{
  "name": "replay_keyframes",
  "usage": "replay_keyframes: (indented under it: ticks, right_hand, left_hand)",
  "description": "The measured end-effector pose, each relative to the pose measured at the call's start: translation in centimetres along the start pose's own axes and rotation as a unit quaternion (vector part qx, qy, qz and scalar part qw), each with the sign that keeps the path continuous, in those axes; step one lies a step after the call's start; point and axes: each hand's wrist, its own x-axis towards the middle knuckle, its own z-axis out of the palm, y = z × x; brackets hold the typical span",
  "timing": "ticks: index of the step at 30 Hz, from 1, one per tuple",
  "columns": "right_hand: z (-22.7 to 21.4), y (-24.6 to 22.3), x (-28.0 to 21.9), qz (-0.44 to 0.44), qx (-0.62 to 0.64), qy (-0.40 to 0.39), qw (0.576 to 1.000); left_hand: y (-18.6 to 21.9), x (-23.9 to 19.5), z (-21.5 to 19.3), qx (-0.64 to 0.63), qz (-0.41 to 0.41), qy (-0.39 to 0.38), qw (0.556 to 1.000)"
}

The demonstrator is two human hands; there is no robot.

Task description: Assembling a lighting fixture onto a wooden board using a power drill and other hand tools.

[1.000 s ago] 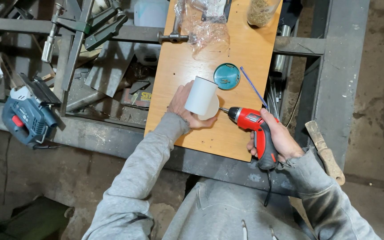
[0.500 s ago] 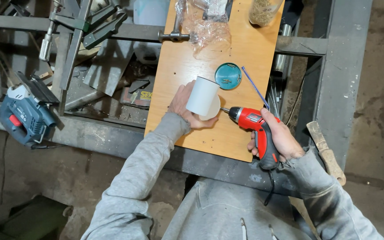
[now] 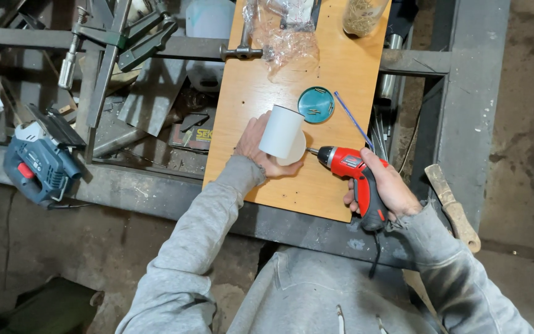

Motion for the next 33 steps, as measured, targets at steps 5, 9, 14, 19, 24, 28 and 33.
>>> replay_keyframes:
  ticks: [5,9,14,19,24,28,33]
  right_hand:
    - [0.5,1.1,-2.1,-0.041,0.011,-0.013,0.999]
    - [1.5,3.2,-6.1,-0.064,0.017,0.033,0.997]
    - [5.0,6.6,-11.3,-0.09,0.012,0.081,0.993]
    - [13.4,11.0,-12.8,-0.076,0.089,0.16,0.98]
    - [25.4,14.0,-10.6,-0.207,0.051,0.294,0.932]
    - [37.5,9.9,-9.3,-0.165,0.016,0.428,0.888]
    - [43.2,6.8,-4.6,-0.232,-0.335,0.541,0.735]
  left_hand:
    - [0.0,-0.6,0.0,-0.003,-0.007,0.009,1.0]
    - [0.3,-1.5,0.4,0.001,-0.043,0.019,0.999]
    - [-0.1,-1.8,0.1,-0.025,-0.055,0.016,0.998]
    - [-3.6,-4.7,-1.8,-0.097,-0.014,0.019,0.995]
    - [-10.6,-12.7,-4.3,-0.259,-0.08,0.064,0.96]
    - [-11.5,-15.9,-6.0,-0.4,-0.193,-0.182,0.877]
    - [-13.1,-14.6,-7.8,-0.543,-0.136,-0.288,0.777]
